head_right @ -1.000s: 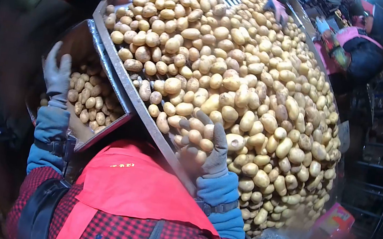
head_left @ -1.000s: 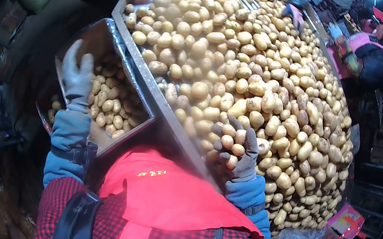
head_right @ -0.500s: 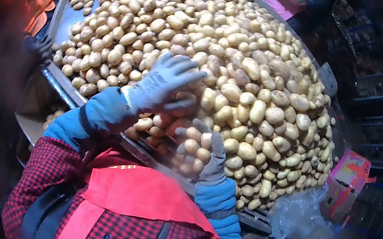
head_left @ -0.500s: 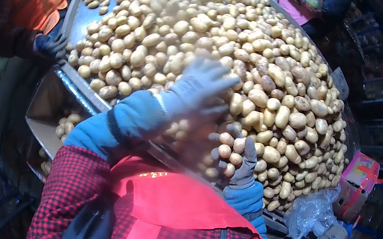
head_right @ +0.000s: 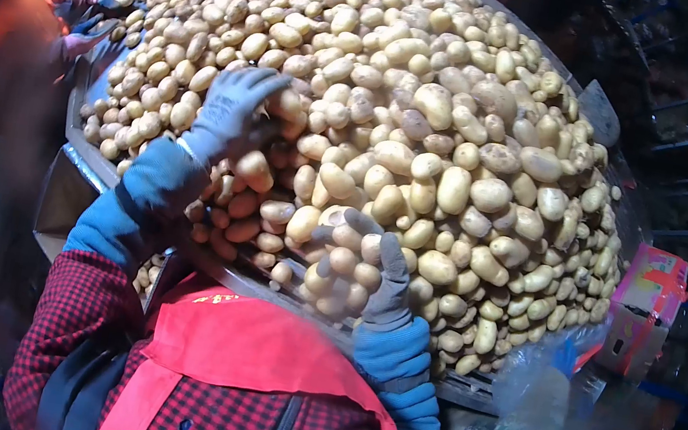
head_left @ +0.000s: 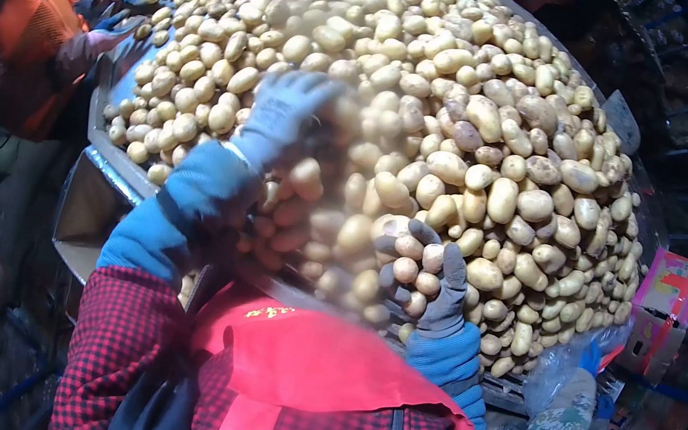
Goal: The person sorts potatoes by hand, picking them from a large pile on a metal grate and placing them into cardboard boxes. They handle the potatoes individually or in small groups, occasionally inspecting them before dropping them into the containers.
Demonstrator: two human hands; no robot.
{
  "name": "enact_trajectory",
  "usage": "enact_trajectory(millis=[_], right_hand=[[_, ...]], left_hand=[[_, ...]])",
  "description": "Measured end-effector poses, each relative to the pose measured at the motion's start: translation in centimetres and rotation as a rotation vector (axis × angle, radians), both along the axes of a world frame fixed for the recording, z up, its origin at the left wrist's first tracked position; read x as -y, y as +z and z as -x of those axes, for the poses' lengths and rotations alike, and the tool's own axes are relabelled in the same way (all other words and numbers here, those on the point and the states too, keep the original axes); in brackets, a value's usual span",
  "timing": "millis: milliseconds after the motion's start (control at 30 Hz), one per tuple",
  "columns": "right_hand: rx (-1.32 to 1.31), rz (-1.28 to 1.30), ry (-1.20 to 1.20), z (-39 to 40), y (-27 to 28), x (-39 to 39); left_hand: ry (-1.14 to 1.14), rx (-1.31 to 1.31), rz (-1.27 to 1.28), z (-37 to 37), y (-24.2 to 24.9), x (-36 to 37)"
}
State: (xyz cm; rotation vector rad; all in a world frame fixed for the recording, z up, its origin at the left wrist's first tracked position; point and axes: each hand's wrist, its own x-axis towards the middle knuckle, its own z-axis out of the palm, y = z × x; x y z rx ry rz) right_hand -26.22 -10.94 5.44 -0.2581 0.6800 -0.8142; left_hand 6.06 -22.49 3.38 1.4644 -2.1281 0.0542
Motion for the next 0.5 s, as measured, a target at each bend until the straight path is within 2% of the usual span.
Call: enact_trajectory(millis=[67,133,200,300,333,400,467,500], right_hand=[[0.058,0.014,0.043,0.0,-0.2,0.4],[0.067,0.026,0.059,-0.1,-0.1,0.7],[0.039,0.038,0.067,-0.1,-0.2,0.9],[-0.002,0.028,0.072,0.1,-0.2,1.0],[0.045,0.031,0.09,0.4,-0.5,1.3],[0.077,0.036,0.109,0.4,-0.8,1.7],[0.137,0.047,0.109,0.3,-0.6,1.9],[0.157,0.014,0.077,0.3,-0.8,1.6]], left_hand=[[0.188,0.044,-0.191,-3.1,-1.0,0.5],[0.426,0.222,-0.159,-6.3,-2.2,0.3],[0.512,0.171,-0.077,-10.4,-4.8,-0.3],[0.503,0.2,0.005,-11.0,-4.2,-3.0],[0.404,0.171,0.083,-10.2,-3.2,-3.8],[0.187,-0.031,0.044,-7.6,-1.4,-5.2],[-0.067,-0.022,0.027,-4.1,0.9,-6.5],[-0.127,0.003,0.024,-3.2,-0.6,-6.8]])
